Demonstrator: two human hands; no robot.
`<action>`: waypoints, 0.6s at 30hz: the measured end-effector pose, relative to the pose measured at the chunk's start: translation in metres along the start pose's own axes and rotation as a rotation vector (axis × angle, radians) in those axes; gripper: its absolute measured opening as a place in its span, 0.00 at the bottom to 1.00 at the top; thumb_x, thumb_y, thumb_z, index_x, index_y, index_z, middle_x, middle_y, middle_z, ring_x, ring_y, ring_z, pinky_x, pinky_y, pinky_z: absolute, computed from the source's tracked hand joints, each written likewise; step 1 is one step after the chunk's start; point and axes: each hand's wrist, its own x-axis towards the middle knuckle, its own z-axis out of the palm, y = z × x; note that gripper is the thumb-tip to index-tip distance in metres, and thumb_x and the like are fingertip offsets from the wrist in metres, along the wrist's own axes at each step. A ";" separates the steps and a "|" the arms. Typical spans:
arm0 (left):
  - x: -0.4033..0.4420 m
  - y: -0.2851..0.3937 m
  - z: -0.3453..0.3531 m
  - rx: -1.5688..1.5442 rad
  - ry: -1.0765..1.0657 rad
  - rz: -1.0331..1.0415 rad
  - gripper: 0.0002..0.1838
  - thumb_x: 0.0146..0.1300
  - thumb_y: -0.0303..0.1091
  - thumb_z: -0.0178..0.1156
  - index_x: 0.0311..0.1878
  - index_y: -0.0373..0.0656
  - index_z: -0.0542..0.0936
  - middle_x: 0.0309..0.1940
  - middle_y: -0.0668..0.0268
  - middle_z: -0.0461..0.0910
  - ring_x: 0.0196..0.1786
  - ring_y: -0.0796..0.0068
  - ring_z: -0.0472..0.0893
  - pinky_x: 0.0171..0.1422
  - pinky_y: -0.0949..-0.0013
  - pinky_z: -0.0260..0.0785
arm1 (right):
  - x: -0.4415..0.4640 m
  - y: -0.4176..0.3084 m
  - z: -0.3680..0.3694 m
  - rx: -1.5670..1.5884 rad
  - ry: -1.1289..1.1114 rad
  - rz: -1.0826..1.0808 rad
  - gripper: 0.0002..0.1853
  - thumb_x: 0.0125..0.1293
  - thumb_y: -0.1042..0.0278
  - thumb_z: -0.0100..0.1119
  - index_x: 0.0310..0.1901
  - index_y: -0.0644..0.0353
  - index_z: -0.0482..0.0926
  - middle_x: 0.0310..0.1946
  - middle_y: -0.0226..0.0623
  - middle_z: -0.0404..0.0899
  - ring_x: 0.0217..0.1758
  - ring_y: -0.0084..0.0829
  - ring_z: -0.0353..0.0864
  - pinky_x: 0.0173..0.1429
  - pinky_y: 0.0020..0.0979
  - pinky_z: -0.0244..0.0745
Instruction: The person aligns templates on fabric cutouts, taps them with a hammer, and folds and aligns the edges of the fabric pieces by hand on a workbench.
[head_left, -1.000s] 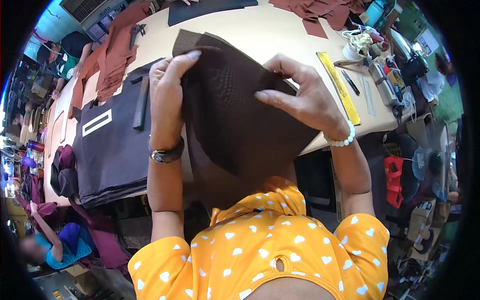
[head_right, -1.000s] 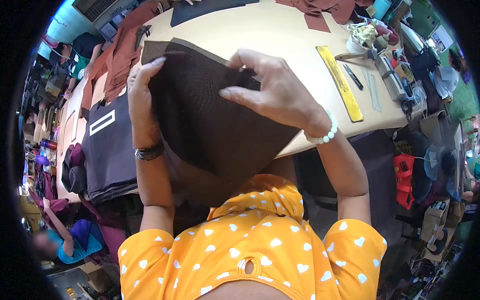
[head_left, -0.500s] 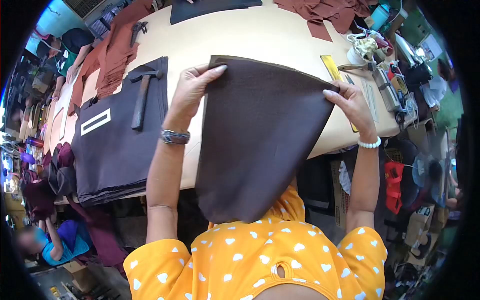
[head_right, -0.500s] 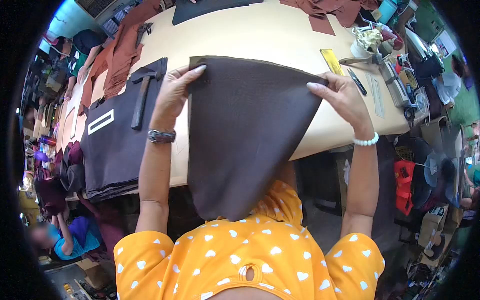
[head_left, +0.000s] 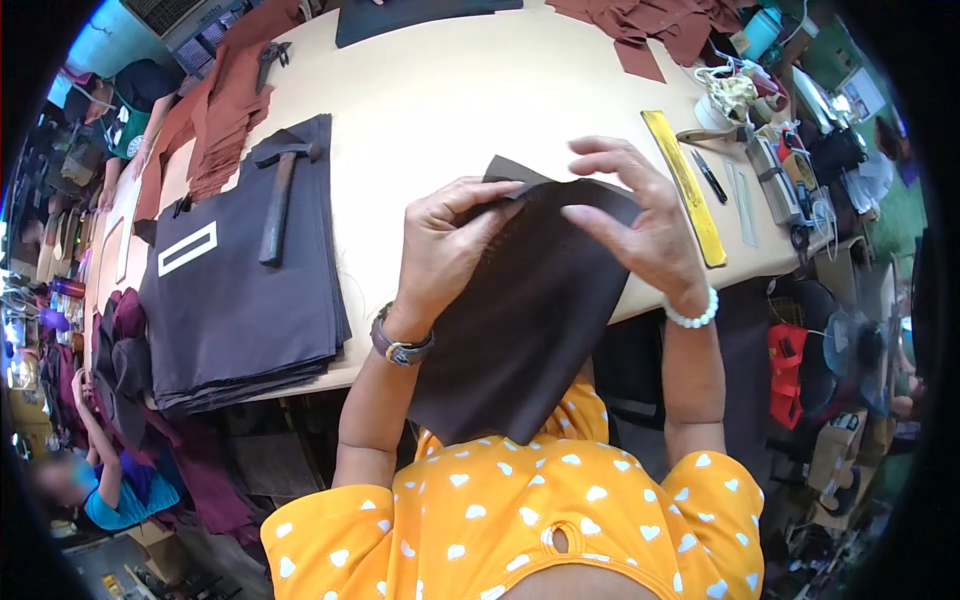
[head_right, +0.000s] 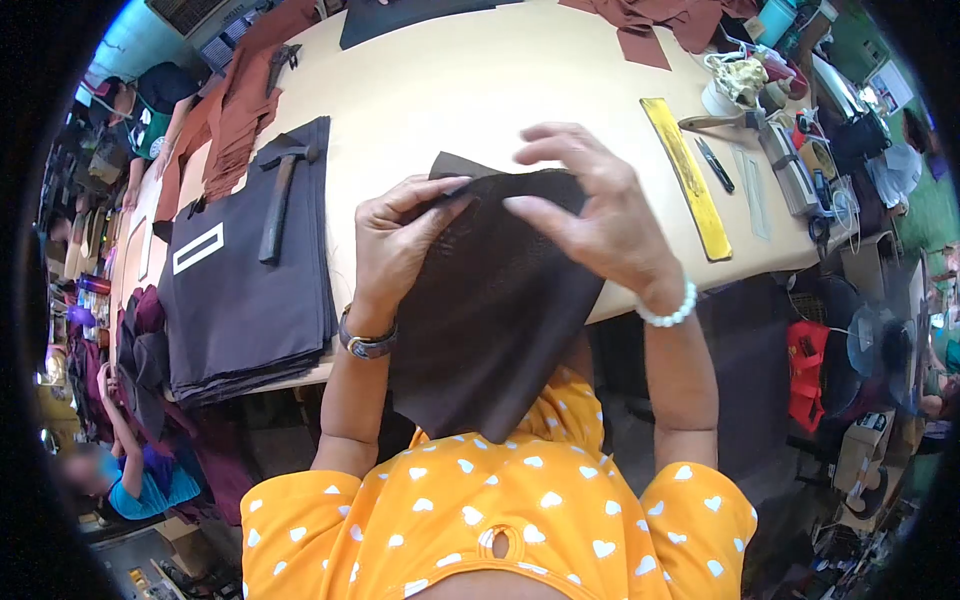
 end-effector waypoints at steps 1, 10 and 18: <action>-0.002 0.002 0.002 0.037 -0.023 0.029 0.11 0.56 0.16 0.59 0.42 0.35 0.82 0.37 0.65 0.80 0.38 0.81 0.78 0.44 0.81 0.71 | 0.003 -0.004 0.007 0.045 0.001 -0.017 0.12 0.52 0.70 0.65 0.37 0.64 0.78 0.44 0.43 0.78 0.50 0.36 0.76 0.55 0.32 0.70; -0.019 0.017 0.006 0.139 0.018 0.134 0.10 0.53 0.17 0.61 0.39 0.34 0.82 0.34 0.61 0.82 0.37 0.76 0.80 0.44 0.76 0.72 | 0.003 -0.009 0.021 0.378 -0.079 0.208 0.06 0.57 0.71 0.62 0.32 0.66 0.80 0.28 0.33 0.81 0.34 0.21 0.77 0.43 0.23 0.72; -0.038 0.022 0.015 -0.040 0.184 0.000 0.10 0.57 0.20 0.60 0.43 0.33 0.79 0.35 0.63 0.82 0.40 0.80 0.79 0.46 0.78 0.72 | -0.005 -0.028 0.030 0.438 -0.007 0.363 0.06 0.56 0.71 0.61 0.29 0.66 0.81 0.22 0.30 0.80 0.28 0.16 0.75 0.37 0.20 0.71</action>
